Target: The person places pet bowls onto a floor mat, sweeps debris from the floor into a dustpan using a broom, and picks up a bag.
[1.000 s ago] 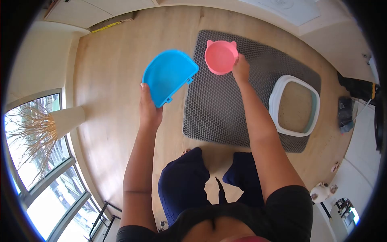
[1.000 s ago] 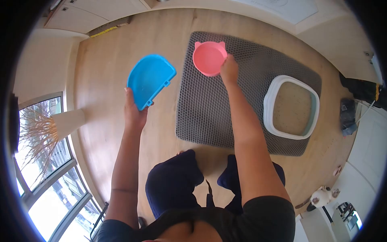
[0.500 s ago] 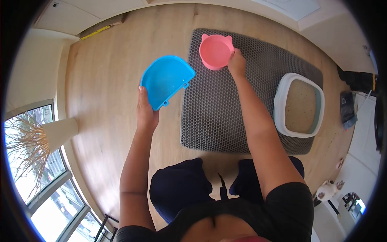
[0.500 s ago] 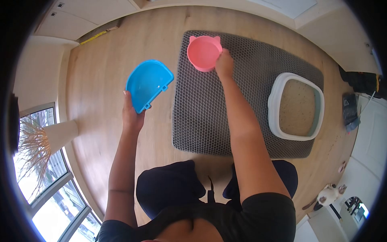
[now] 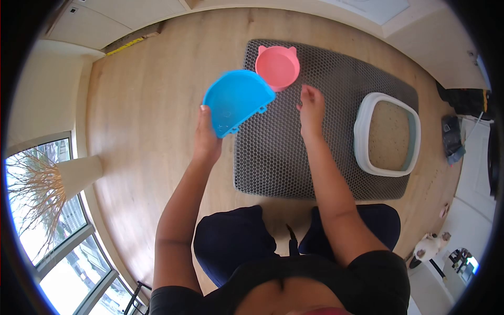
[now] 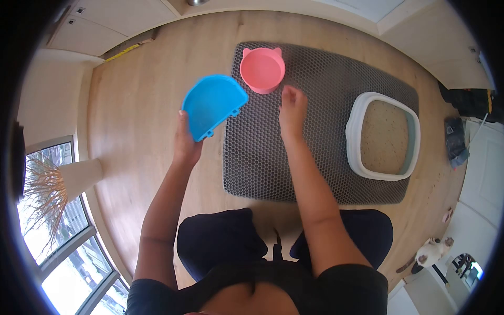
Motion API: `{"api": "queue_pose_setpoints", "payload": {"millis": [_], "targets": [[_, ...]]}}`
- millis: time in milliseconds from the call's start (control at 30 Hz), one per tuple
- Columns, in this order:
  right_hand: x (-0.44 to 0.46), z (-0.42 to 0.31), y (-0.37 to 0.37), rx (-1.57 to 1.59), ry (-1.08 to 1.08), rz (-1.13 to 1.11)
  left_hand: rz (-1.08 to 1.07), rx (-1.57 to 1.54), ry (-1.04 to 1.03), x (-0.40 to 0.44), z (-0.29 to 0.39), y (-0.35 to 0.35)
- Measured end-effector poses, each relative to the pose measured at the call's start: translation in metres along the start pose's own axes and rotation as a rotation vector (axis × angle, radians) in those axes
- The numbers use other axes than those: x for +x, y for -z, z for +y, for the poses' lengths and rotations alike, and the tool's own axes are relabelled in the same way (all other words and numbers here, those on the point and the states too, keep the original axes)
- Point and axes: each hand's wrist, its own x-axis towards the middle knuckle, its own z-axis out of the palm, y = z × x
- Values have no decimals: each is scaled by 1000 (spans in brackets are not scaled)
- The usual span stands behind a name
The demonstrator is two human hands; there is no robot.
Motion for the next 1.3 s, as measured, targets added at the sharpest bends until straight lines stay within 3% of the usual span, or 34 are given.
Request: {"api": "queue_pose_setpoints", "payload": {"millis": [100,167,333,500,667,967,1100,1300], "targets": [[-54,-27,11,65,-83,16,-76,-2,-17,-1,-7,-18],[-74,-40,17,264,-230,-219,-185,6,-44,-6,-4,-39],[-87,-63,11,161,-74,-129,-274,0,-12,-8,-33,-67],[-65,-57,26,101,-42,-56,-353,1,-53,-17,-44,-95],[-46,-45,51,-64,-116,-66,-357,21,169,-28,-69,-107],[16,-15,100,-253,-90,-87,-507,81,308,-30,-102,-121],[42,-20,111,-364,-138,-188,-510,135,349,-26,-109,-124],[94,-12,129,-550,8,-395,-525,222,452,-26,-117,-121]]}}
